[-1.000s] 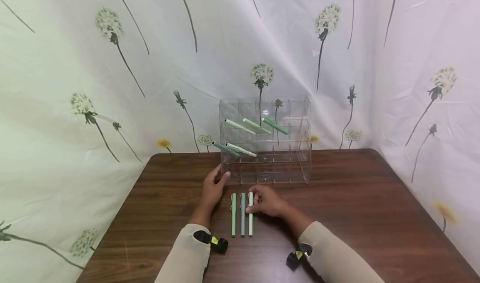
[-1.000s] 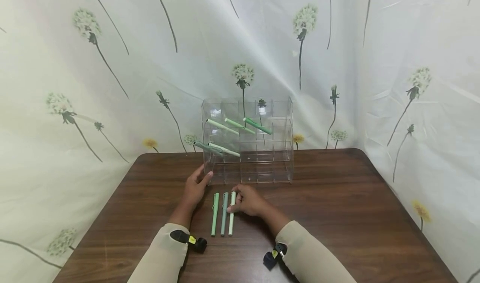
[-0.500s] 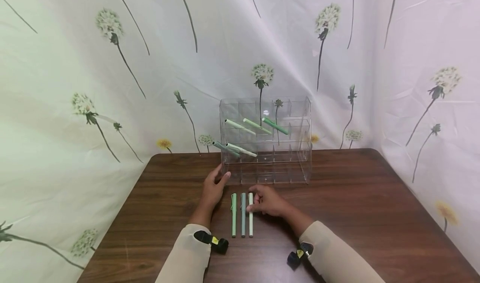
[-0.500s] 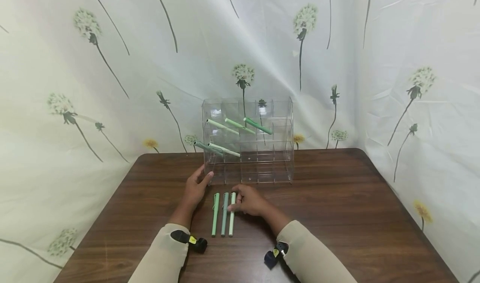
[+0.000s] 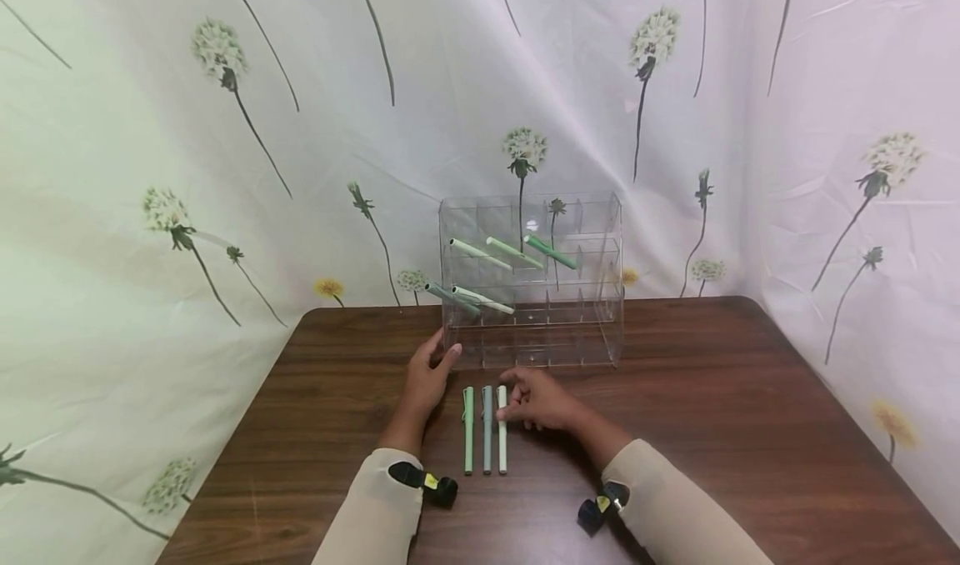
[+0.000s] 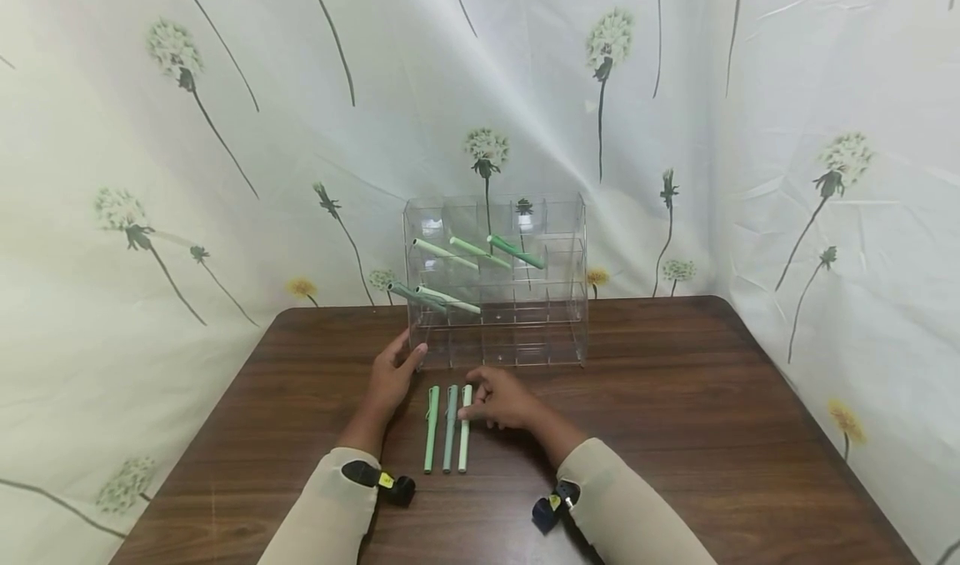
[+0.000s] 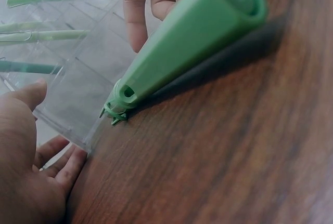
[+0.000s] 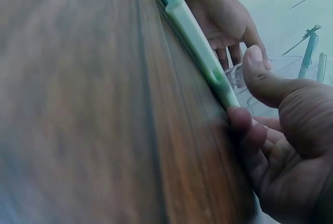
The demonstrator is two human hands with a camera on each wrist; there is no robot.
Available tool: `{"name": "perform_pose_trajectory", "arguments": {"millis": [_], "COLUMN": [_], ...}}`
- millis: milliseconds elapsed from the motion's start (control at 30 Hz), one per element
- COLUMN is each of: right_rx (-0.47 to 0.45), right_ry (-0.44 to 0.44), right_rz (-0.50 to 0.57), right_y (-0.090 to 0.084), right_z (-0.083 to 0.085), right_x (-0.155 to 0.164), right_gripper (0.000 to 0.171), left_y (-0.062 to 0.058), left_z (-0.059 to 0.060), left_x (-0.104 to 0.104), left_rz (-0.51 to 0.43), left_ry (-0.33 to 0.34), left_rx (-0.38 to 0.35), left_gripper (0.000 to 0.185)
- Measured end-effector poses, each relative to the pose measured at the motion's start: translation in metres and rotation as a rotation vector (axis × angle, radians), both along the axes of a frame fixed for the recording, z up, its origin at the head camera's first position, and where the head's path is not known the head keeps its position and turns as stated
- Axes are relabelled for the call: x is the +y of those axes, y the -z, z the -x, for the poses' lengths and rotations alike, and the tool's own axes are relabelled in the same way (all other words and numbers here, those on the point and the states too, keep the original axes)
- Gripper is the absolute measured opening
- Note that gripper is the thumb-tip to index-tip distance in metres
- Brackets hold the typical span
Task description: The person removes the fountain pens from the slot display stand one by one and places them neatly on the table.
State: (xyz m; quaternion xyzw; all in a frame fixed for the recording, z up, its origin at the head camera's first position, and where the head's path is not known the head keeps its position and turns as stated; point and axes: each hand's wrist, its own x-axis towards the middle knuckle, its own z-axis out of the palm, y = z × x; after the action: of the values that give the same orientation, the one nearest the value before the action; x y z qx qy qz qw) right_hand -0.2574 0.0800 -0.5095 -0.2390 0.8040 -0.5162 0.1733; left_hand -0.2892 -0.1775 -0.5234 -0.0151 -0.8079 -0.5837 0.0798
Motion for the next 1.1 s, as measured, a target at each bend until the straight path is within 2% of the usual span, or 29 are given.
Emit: {"name": "perform_pose_trajectory", "arguments": {"millis": [267, 500, 667, 900, 1100], "right_rx": [-0.060, 0.012, 0.021, 0.067, 0.145], "right_ry": [-0.058, -0.079, -0.105, -0.097, -0.096], "right_rz": [0.010, -0.051, -0.091, -0.123, -0.157], "right_y": [-0.013, -0.024, -0.035, -0.047, -0.065], "right_z": [0.003, 0.004, 0.005, 0.013, 0.020], "right_x": [0.009, 0.013, 0.015, 0.017, 0.014], "right_gripper": [0.073, 0.071, 0.072, 0.068, 0.065], "left_y": [-0.001, 0.000, 0.000, -0.001, 0.002], "left_z": [0.002, -0.001, -0.003, -0.003, -0.001], "left_x": [0.000, -0.002, -0.004, -0.001, 0.000], "left_rz": [-0.010, -0.001, 0.000, -0.006, -0.017], "left_ry": [-0.003, 0.005, 0.001, 0.006, 0.005], "left_rx": [0.013, -0.004, -0.007, -0.013, 0.000], "left_gripper": [0.062, 0.066, 0.066, 0.066, 0.065]}}
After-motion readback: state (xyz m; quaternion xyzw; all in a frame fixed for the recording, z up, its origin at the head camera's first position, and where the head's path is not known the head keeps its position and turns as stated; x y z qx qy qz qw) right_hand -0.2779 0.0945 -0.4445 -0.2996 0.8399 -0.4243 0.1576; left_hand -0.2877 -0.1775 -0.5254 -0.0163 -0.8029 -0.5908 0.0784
